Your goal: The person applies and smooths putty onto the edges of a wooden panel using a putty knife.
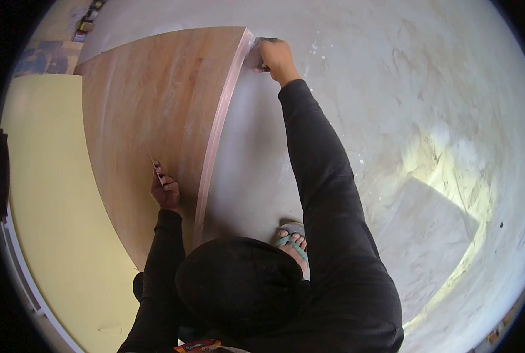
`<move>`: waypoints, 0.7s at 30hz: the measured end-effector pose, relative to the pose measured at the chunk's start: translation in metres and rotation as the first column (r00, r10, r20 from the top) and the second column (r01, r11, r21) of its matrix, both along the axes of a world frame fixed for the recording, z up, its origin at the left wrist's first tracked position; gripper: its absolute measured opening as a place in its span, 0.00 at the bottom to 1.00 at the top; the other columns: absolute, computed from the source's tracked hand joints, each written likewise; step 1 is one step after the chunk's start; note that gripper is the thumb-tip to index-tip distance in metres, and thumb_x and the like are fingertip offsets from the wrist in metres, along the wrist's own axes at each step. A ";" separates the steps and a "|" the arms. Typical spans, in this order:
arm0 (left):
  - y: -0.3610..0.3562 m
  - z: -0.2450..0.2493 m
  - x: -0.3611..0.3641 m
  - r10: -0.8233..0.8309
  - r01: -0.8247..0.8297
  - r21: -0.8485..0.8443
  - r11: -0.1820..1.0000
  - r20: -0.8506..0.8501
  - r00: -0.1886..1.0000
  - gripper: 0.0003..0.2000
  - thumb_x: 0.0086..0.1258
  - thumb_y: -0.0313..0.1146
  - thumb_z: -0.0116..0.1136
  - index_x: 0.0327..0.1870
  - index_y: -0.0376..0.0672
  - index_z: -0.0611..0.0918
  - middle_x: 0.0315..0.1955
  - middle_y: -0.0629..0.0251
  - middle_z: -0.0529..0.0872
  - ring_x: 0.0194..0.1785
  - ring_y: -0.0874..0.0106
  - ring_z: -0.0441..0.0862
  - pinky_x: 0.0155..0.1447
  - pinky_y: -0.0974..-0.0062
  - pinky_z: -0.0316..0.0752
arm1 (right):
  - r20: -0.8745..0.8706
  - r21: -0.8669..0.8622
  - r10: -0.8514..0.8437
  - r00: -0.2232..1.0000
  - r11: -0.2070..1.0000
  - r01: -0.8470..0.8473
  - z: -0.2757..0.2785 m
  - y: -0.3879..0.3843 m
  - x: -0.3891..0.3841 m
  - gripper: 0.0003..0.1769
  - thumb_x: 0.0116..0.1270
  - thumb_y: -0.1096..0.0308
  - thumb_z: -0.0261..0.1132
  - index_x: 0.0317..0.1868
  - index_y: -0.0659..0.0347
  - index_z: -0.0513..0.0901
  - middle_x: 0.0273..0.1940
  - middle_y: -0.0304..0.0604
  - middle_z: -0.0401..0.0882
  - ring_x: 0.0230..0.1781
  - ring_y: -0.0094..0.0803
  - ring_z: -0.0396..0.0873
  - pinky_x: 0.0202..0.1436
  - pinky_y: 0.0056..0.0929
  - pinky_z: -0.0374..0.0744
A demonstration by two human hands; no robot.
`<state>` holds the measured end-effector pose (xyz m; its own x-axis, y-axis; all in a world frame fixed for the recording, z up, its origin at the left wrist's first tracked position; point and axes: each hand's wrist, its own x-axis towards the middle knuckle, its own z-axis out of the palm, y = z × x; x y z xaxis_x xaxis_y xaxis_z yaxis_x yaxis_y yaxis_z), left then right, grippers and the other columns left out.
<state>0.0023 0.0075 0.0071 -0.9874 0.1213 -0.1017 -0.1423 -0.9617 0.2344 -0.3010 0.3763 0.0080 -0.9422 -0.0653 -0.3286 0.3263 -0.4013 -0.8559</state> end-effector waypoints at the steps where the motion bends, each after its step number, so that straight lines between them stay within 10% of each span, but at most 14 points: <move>1: -0.002 0.001 0.000 -0.028 0.028 0.025 0.999 -0.011 1.000 0.19 0.83 0.37 0.39 0.69 0.43 0.70 0.54 0.56 0.84 0.48 0.58 0.87 0.42 0.64 0.82 | 0.019 0.026 0.015 1.000 1.000 -0.016 0.002 -0.002 -0.004 0.10 0.63 0.75 0.55 0.37 0.76 0.78 0.33 0.55 0.79 0.24 0.44 0.82 0.24 0.38 0.89; 21: -0.007 -0.004 -0.003 -0.087 0.090 0.133 0.987 -0.023 0.996 0.18 0.83 0.39 0.39 0.69 0.45 0.68 0.52 0.52 0.84 0.44 0.56 0.86 0.40 0.64 0.83 | 0.046 0.340 0.036 0.998 0.939 -0.050 0.036 -0.029 -0.037 0.12 0.62 0.75 0.53 0.34 0.78 0.79 0.33 0.61 0.82 0.29 0.53 0.87 0.29 0.44 0.88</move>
